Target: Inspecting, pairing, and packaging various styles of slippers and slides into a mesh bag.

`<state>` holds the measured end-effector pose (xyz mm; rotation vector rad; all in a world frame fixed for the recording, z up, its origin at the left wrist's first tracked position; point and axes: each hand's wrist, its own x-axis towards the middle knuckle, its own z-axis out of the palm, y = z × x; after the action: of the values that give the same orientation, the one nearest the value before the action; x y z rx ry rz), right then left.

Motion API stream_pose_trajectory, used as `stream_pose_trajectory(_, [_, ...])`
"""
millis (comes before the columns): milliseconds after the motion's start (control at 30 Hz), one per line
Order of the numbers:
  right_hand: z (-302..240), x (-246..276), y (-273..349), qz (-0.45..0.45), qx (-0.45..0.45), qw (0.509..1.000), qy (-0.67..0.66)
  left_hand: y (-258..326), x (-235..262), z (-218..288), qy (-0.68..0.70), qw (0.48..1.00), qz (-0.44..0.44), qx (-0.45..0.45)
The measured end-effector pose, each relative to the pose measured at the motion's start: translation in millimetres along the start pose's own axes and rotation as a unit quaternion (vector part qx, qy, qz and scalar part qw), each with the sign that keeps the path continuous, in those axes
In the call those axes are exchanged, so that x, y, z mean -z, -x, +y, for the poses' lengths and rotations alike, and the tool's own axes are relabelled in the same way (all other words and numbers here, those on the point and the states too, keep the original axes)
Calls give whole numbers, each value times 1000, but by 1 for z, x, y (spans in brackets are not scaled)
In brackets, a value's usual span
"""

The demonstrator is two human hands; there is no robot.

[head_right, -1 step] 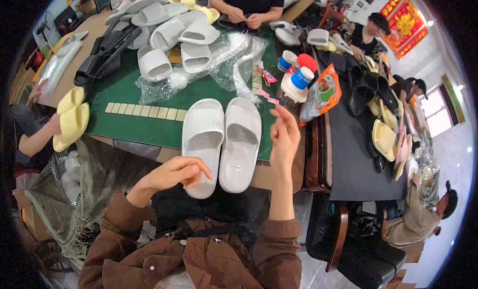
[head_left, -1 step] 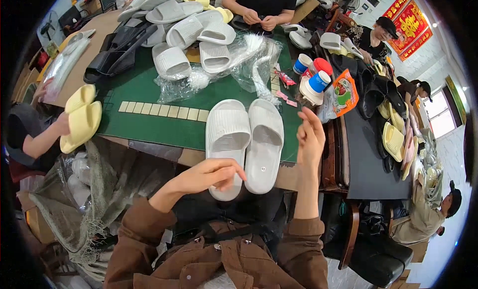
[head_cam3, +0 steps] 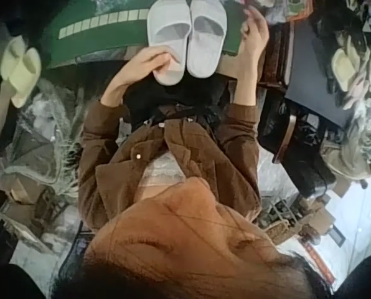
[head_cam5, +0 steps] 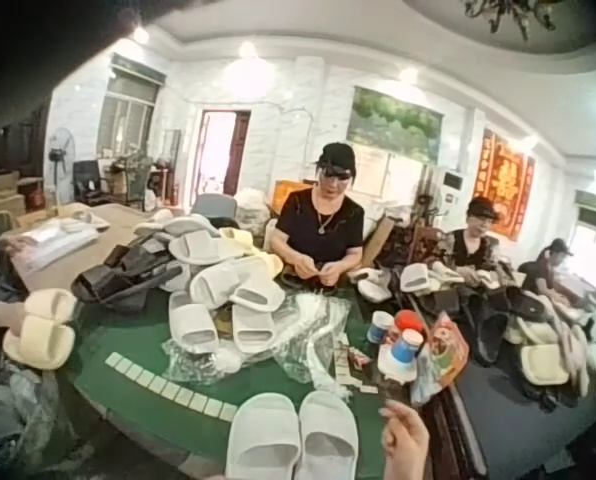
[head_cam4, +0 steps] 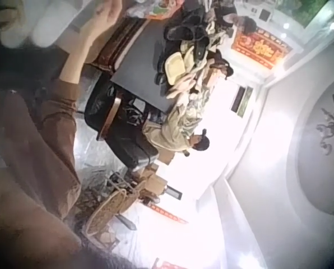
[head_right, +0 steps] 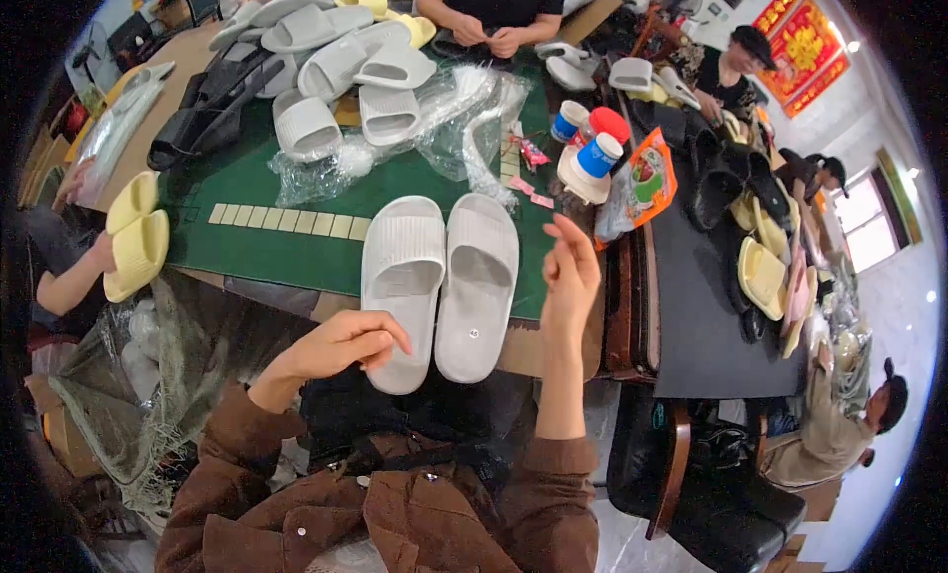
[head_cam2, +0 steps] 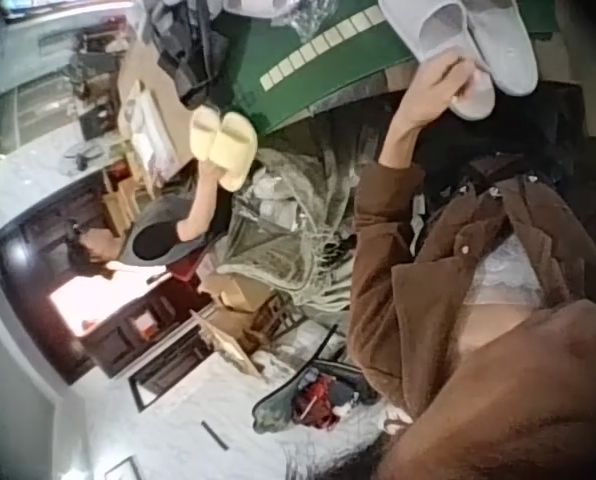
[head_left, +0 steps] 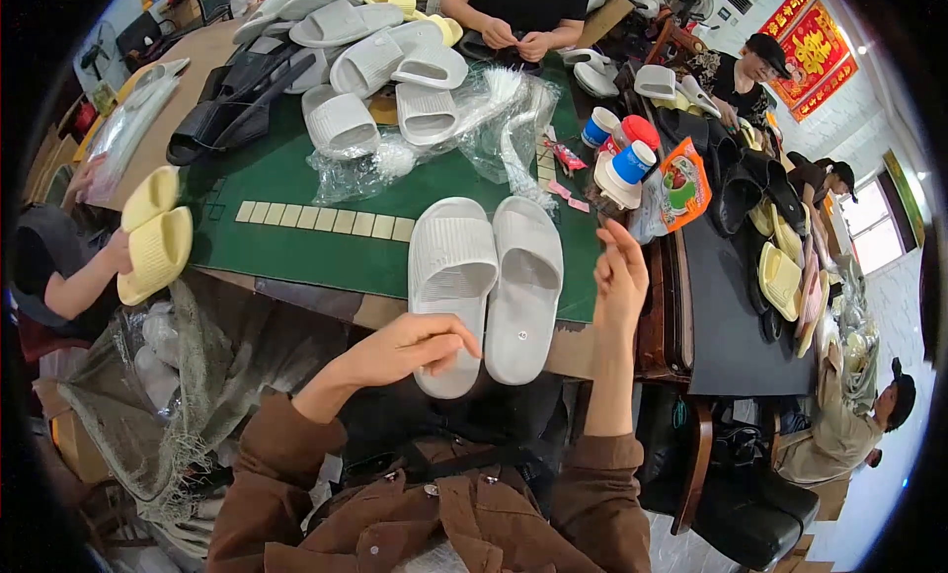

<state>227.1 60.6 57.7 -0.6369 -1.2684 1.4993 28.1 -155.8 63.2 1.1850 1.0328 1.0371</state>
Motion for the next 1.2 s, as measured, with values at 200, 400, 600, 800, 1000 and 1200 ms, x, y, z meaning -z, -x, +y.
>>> stream_pose_trajectory(200, [-8,17,31,-10,-32,990,134,14,-2,4,-675,663,193,-260])
stream_pose_trajectory(400, [4,-3,58,-128,-94,952,261,14,-4,-18,-707,674,129,-171])
stream_pose_trajectory(600, [40,-12,59,-171,127,853,477,-6,-17,-29,-484,825,223,-188])
stream_pose_trajectory(800, [63,-25,45,-181,124,805,551,-25,-31,-49,-414,877,220,-105])
stream_pose_trajectory(1000, [75,-36,24,-171,78,788,587,-10,-37,-35,-236,956,174,2])
stream_pose_trajectory(1200, [93,-37,18,-133,141,783,591,-18,-30,-36,-272,928,253,-37])
